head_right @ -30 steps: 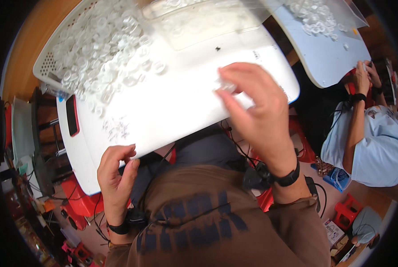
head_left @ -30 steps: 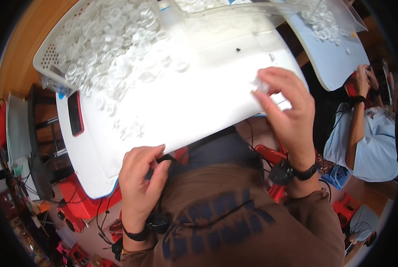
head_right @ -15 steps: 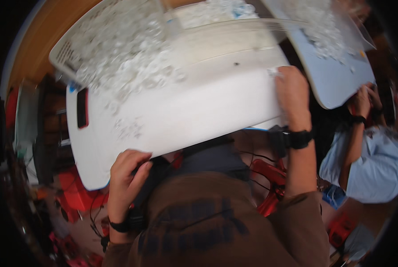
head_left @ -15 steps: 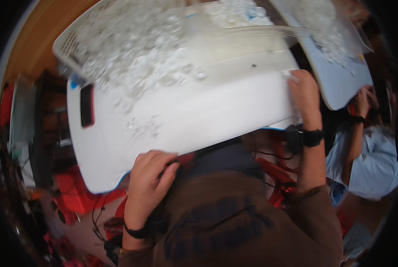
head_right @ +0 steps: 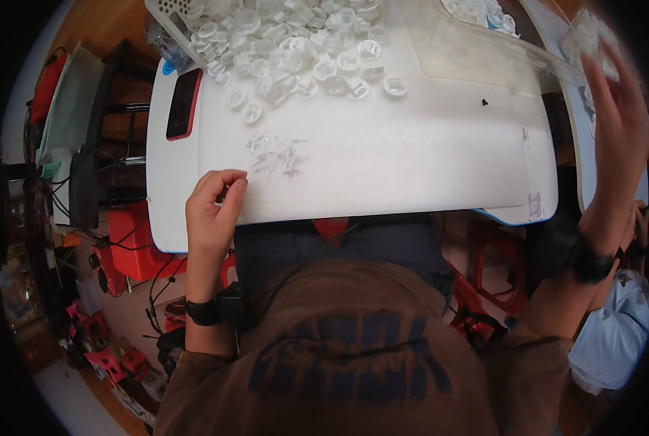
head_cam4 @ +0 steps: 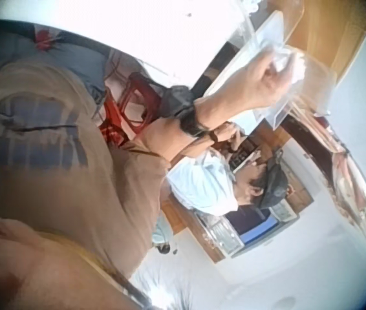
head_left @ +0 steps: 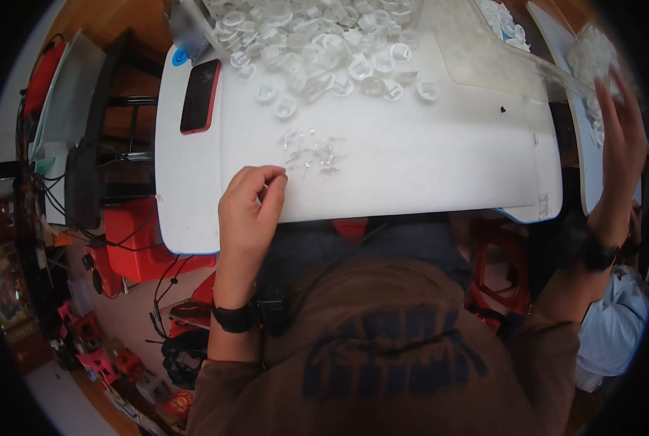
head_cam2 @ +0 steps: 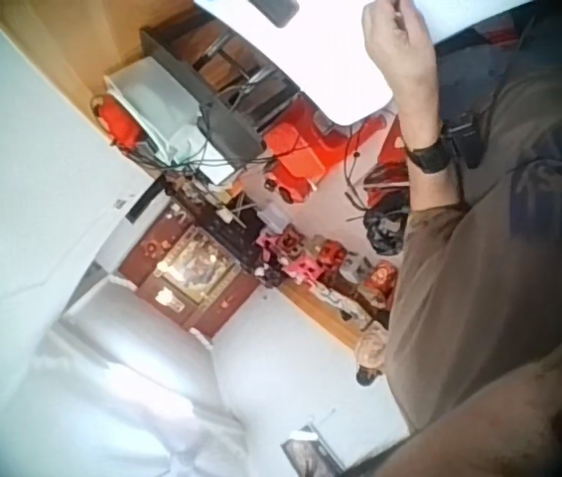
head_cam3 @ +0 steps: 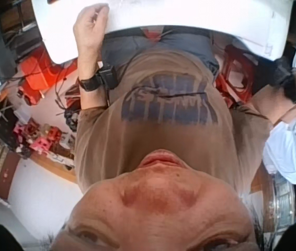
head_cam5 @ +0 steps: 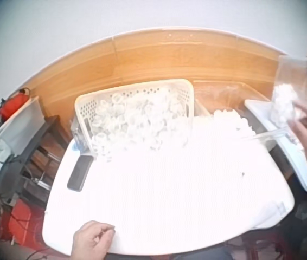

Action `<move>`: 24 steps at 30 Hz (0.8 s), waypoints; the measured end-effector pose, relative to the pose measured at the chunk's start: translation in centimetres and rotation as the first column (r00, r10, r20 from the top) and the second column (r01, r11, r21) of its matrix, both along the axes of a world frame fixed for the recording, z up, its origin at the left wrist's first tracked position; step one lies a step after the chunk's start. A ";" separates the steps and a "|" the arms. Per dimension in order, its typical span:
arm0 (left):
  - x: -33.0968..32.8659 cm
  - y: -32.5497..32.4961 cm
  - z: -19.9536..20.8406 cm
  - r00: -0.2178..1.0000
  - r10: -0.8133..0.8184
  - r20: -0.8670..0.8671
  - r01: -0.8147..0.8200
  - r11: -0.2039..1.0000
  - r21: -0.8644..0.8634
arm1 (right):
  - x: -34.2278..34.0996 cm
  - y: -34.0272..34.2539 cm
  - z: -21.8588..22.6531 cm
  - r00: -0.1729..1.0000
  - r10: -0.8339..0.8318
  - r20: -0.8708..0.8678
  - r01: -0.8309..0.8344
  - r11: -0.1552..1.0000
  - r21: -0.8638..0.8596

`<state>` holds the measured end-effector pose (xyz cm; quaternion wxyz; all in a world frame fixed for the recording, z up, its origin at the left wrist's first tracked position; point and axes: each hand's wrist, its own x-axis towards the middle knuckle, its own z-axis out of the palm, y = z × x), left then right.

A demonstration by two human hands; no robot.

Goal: The person is seen assembling small white plastic components by inserting a metal pin or wire into a pre-drilled hole in each piece.

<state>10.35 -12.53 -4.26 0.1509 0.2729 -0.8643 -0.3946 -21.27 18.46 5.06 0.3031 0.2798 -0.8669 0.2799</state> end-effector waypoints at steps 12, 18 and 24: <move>-1.7 -0.1 -2.5 0.983 -0.179 0.027 0.180 0.945 -0.272 | 8.3 -16.0 -8.4 0.882 0.418 0.217 -0.464 0.851 0.248; -2.2 -0.2 -2.4 0.982 -0.176 0.074 0.191 0.928 -0.321 | 7.1 -16.7 -11.8 0.910 0.322 0.262 -0.407 0.816 0.411; -2.8 0.4 -2.0 0.987 -0.158 0.026 0.158 0.930 -0.332 | 7.1 -15.0 -12.2 0.887 0.376 0.268 -0.435 0.875 0.211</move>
